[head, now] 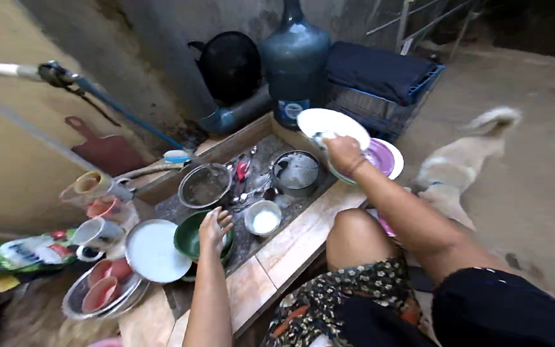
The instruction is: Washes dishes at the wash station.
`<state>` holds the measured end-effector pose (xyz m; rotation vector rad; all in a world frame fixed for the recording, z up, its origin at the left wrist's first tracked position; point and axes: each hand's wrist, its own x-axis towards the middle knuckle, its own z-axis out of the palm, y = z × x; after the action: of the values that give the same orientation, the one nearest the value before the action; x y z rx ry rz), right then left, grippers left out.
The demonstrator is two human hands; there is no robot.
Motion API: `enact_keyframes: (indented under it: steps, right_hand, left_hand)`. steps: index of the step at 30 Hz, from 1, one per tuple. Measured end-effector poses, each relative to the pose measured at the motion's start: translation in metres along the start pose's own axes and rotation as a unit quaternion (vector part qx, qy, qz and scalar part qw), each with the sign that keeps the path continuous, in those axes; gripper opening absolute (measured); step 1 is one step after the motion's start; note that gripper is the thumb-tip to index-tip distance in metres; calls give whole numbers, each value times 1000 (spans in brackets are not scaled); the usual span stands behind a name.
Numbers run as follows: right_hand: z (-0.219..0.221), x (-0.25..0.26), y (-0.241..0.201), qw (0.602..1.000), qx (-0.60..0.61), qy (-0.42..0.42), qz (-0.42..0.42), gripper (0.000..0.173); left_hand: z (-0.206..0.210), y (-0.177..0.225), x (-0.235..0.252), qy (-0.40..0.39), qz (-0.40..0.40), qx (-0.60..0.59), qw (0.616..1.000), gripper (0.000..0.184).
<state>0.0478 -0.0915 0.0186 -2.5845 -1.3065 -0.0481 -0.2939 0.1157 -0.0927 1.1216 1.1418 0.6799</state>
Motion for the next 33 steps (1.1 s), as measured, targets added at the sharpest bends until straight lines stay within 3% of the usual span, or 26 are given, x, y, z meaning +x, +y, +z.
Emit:
enact_keyframes:
  steps: [3, 5, 11, 14, 16, 19, 22, 25, 29, 30, 33]
  right_hand:
    - [42, -12, 48, 998, -16, -54, 14, 28]
    - [47, -13, 58, 995, 9, -90, 40, 42]
    - [13, -1, 12, 995, 61, -4, 78, 42]
    - [12, 15, -26, 994, 109, -23, -5, 39]
    - [27, 27, -58, 979, 139, -116, -93, 37]
    - [84, 40, -110, 908, 127, -307, -256, 40]
    - [156, 33, -149, 838, 67, -415, -348, 41]
    - [207, 23, -164, 805, -14, -471, -361, 41]
    - [224, 20, -161, 774, -63, -506, -375, 37]
    - [226, 21, -159, 772, -54, -508, -378, 38]
    - [229, 25, -156, 773, -24, -512, -374, 40]
  left_hand:
    - [2, -2, 6, -3, -4, 2, 1000, 40]
    - [4, -8, 10, -13, -5, 7, 1000, 39]
    - [10, -27, 20, -24, 1, 51, 998, 39]
    - [21, -35, 26, -40, 21, 98, 994, 36]
    - [30, -39, 34, -75, 43, 171, 982, 33]
    - [44, -29, 55, -104, 106, 299, 943, 31]
    - [61, -14, 92, -112, 114, 364, 918, 34]
    - [73, -26, 139, -180, 80, 462, 865, 35]
    - [89, -56, 170, -291, 26, 652, 700, 39]
    - [94, -62, 170, -296, 20, 676, 675, 41]
    - [103, -73, 170, -316, 20, 692, 649, 41]
